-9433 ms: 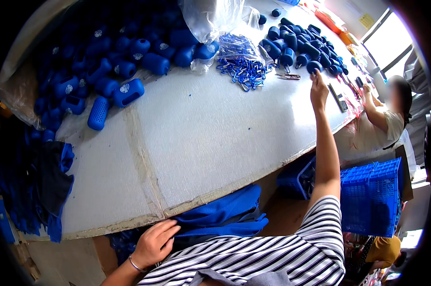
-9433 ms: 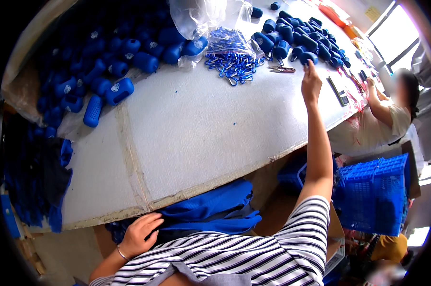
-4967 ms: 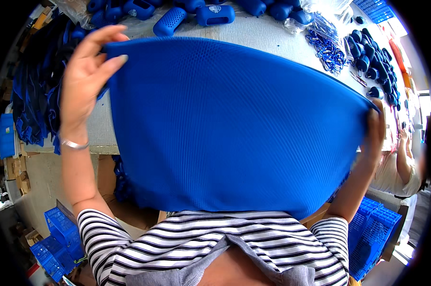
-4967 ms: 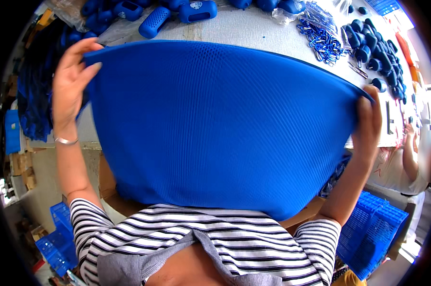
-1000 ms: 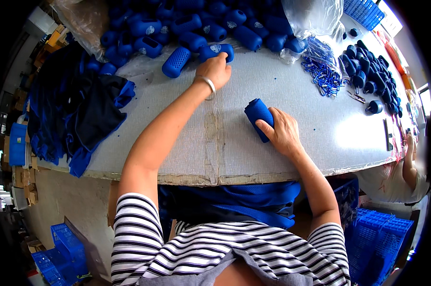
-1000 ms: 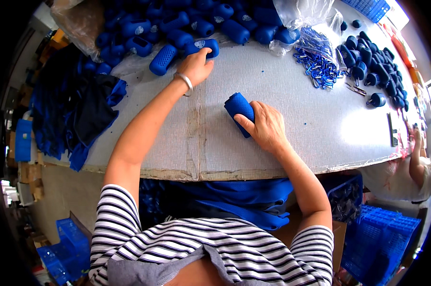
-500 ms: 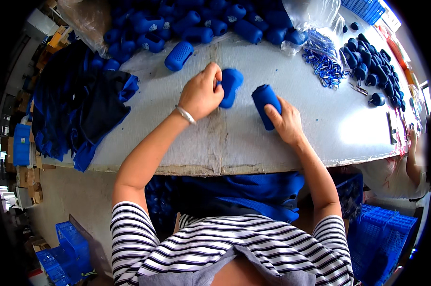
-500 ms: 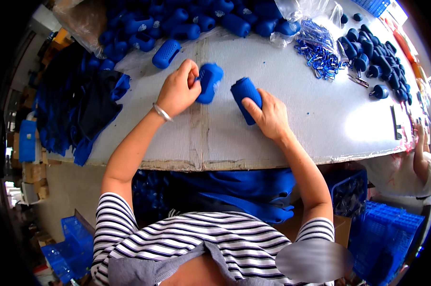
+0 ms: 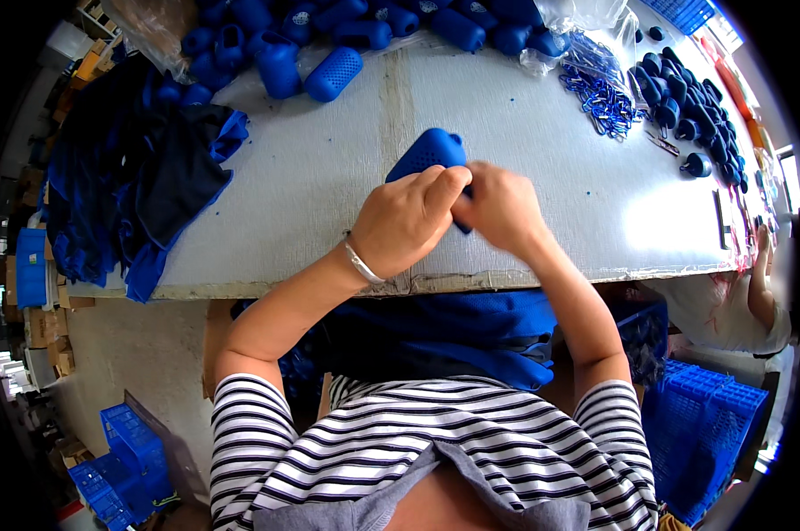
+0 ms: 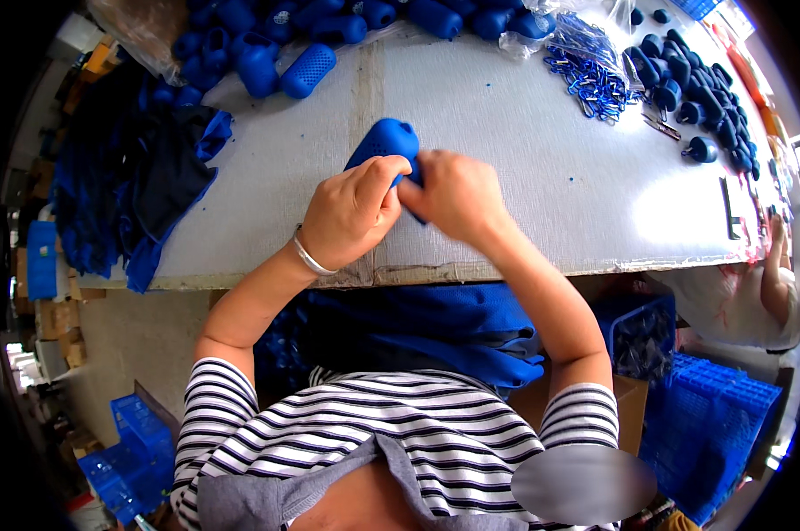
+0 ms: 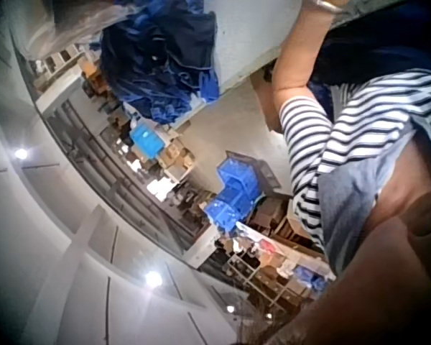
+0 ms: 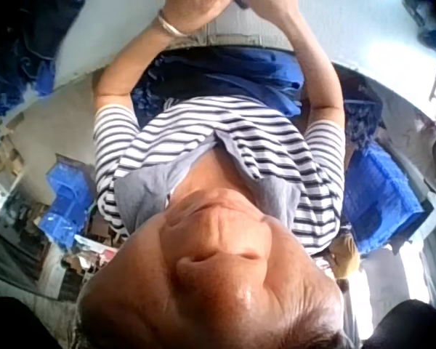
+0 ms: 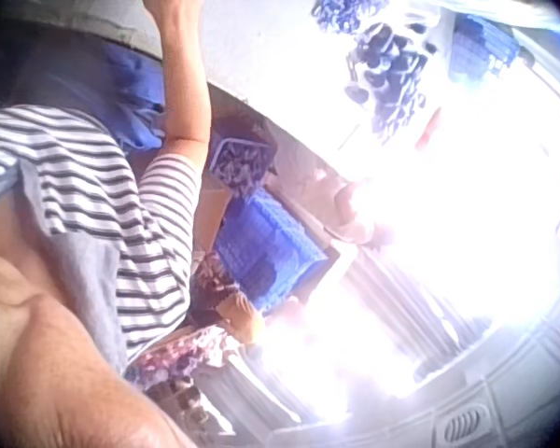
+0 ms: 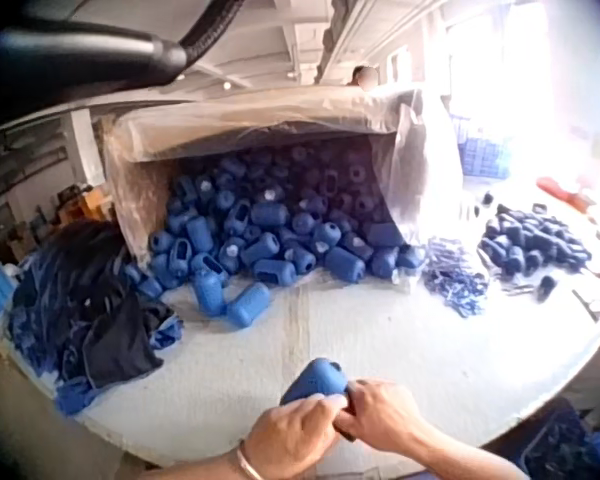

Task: The person folds a blue fabric piece and places it over a blue plastic object. They then attach a small blue clip to the covered object and place it on the table. This process is repeated with multiple fabric pieces and plastic objects.

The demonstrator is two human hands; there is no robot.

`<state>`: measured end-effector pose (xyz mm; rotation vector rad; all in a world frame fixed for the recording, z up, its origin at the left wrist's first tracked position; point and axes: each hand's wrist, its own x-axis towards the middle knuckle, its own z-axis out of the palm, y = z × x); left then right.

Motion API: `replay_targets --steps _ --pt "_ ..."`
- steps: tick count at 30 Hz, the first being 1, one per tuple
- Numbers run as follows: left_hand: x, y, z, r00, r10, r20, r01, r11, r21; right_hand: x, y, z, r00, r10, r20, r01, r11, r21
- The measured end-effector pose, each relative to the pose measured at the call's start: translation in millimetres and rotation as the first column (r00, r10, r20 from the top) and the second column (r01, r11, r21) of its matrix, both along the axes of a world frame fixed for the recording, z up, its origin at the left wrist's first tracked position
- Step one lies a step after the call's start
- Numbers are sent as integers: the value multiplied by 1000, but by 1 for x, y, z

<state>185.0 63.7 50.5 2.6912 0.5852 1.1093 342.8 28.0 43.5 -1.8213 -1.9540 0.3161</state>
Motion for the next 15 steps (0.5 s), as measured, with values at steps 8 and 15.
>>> replay_targets --steps 8,15 --pt "0 2 -7 919 211 332 -249 966 74 11 -5 -13 623 -51 -781 58 998 -19" --pt "13 -36 -17 949 115 295 -94 992 -84 -7 -11 -27 94 31 -995 108 993 41"
